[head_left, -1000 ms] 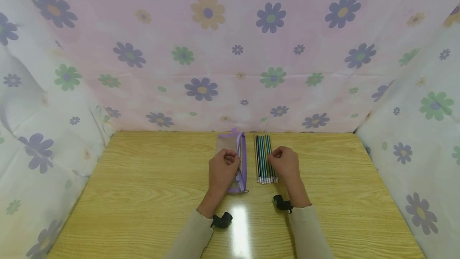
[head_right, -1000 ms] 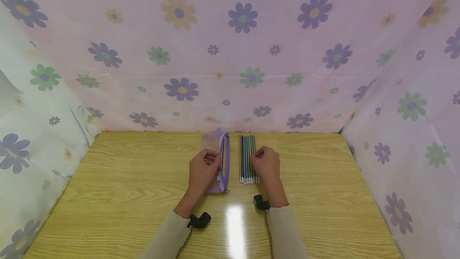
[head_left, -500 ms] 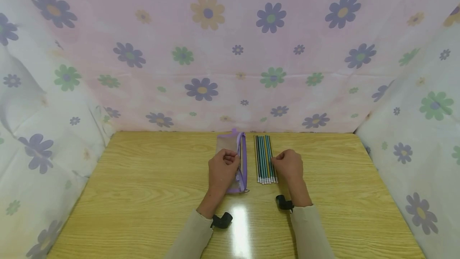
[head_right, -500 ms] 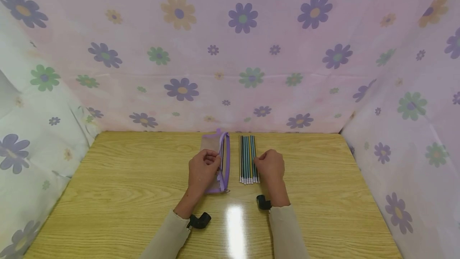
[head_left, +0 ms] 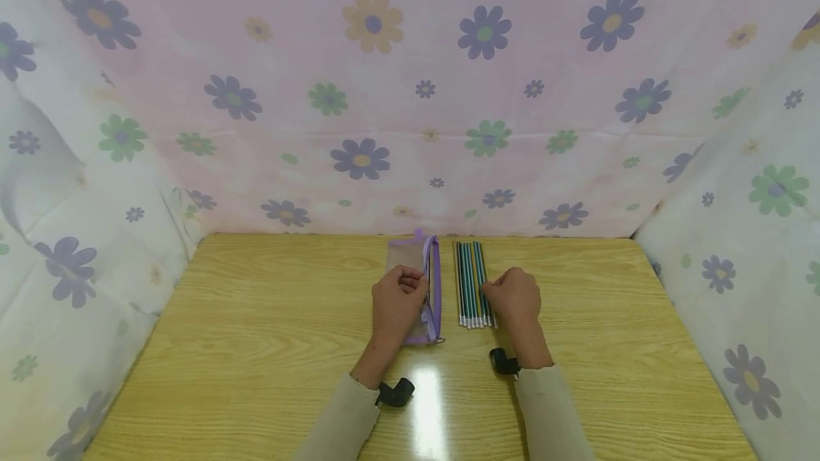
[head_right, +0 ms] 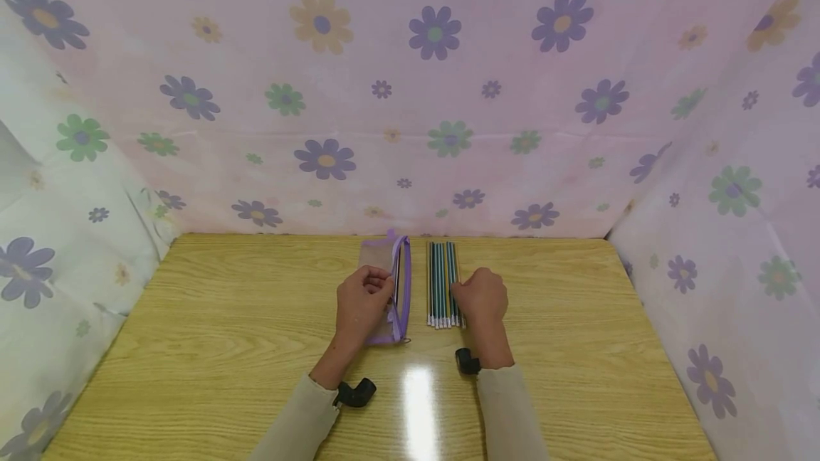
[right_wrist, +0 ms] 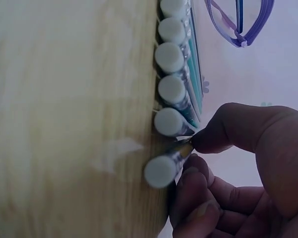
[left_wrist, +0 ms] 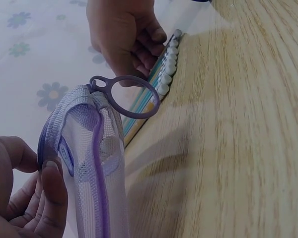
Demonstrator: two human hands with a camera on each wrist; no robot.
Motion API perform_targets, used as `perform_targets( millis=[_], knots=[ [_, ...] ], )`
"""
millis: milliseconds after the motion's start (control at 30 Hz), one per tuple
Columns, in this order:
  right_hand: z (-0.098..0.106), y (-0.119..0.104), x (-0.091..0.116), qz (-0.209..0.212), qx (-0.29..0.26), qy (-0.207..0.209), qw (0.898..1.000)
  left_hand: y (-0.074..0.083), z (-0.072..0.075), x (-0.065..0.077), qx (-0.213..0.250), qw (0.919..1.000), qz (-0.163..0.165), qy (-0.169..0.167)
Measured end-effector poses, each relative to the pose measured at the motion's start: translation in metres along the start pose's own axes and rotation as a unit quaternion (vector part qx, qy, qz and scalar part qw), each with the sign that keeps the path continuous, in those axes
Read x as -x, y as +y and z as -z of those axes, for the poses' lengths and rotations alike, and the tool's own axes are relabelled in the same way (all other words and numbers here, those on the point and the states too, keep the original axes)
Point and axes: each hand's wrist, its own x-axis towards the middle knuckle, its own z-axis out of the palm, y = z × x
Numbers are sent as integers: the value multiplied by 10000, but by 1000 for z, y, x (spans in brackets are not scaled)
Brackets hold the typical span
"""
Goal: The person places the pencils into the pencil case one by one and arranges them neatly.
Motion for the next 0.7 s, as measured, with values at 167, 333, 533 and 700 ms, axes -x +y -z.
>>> perform_targets(
  millis=[167,333,533,700],
  knots=[
    [1,-2,1,-92,205,41,9997,0,0,0,19,10000,3,-21],
    [1,-3,0,-101,294,10,9995,-1,0,1,39,10000,5,-32],
    [3,-1,0,-120,222,-95,9996,-1,0,1,71,10000,33,-61],
    [6,-3,1,-173,46,-201,9996,0,0,1,54,10000,10,-70]
  ],
)
